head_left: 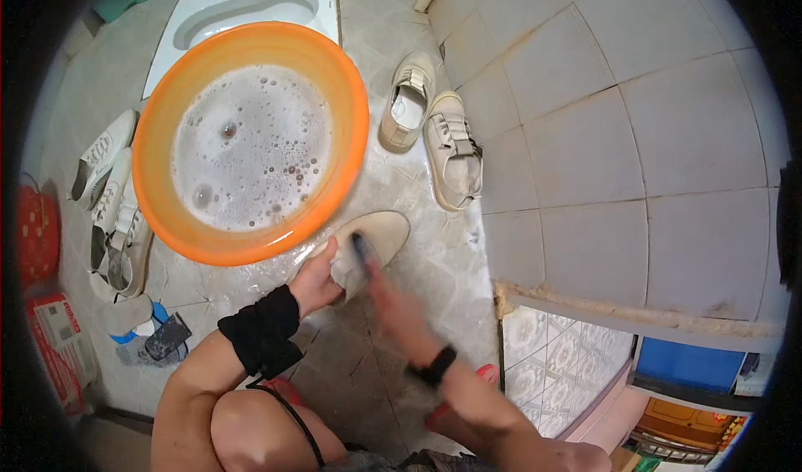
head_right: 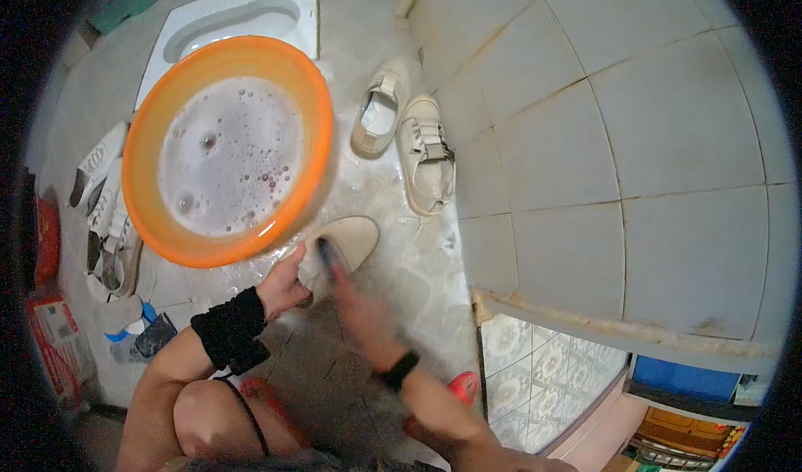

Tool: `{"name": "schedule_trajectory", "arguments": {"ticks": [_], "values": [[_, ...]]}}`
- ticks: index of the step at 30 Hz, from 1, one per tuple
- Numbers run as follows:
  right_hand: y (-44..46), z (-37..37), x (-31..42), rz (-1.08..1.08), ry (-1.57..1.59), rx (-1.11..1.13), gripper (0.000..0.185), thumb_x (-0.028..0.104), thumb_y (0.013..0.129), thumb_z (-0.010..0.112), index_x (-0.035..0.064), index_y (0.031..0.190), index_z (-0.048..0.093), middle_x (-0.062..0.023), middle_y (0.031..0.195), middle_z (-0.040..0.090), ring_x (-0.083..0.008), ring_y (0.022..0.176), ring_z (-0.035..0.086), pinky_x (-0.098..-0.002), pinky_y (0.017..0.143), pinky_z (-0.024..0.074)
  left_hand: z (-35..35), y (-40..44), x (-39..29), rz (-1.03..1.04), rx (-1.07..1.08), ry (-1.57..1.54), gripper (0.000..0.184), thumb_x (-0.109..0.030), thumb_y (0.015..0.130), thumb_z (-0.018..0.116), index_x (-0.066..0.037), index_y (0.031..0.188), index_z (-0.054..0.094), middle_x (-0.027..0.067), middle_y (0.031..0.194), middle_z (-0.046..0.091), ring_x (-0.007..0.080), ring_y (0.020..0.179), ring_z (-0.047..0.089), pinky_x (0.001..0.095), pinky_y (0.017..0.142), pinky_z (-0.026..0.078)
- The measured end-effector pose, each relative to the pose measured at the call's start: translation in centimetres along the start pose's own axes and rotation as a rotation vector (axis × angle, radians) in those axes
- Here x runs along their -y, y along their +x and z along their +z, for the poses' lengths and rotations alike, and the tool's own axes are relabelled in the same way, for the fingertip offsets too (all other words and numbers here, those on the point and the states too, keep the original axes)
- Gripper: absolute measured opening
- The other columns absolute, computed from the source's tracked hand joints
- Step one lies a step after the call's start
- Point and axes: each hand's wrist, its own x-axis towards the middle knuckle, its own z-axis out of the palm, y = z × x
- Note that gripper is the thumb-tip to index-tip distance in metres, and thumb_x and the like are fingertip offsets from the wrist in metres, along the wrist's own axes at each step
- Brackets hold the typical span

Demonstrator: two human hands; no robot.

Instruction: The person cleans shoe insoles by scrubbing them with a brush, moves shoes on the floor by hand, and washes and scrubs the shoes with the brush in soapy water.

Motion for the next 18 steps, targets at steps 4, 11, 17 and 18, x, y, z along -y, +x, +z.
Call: {"name": "schedule_trajectory", "arguments": {"ticks": [4,11,17,18], "values": [[3.7,-0.6,-2.6,0.472,0.14,0.264,0.051,0.028,0.09,0.045,0.0267,0.138,0.028,-0.0194,0.062,0.056,-0.0356,0.059,0.058,-0.0404,0.069,0.0475,0.0,0.7,0.7,0.01,0.101,-0.009,0.047,-0.04,0.095,0.031,-0.007,0.126,0.042,0.0092,0.127,0.048,0.0225,0.116,0.046,0.0365,0.098,0.037],[2.0,-1.3,-3.1,0.321,0.04,0.301,0.05,0.023,0.088,0.046,0.0255,0.136,0.031,-0.0163,0.056,0.055,-0.0321,0.05,0.055,-0.0412,0.054,0.0459,0.4,-0.5,0.5,-0.051,0.032,-0.003,0.047,-0.039,0.095,0.031,-0.007,0.129,0.038,0.0084,0.128,0.047,0.0228,0.116,0.046,0.0366,0.099,0.036],[0.4,0.5,-0.2,0.269,0.08,0.034,0.05,0.025,0.089,0.044,0.0276,0.137,0.029,-0.0161,0.055,0.055,-0.0318,0.051,0.056,-0.0439,0.051,0.0444,0.4,0.4,0.2,0.014,0.092,0.031,0.048,-0.039,0.095,0.031,-0.007,0.13,0.037,0.0083,0.129,0.046,0.0234,0.117,0.045,0.0365,0.1,0.035],[-1.2,0.6,1.7,0.095,0.124,0.033,0.049,0.025,0.09,0.044,0.0273,0.136,0.03,-0.0168,0.056,0.055,-0.0329,0.051,0.056,-0.0449,0.046,0.0422,0.2,0.3,0.1,-0.016,0.054,0.054,0.048,-0.039,0.095,0.031,-0.007,0.13,0.036,0.0085,0.129,0.046,0.023,0.117,0.045,0.0362,0.1,0.035]]}}
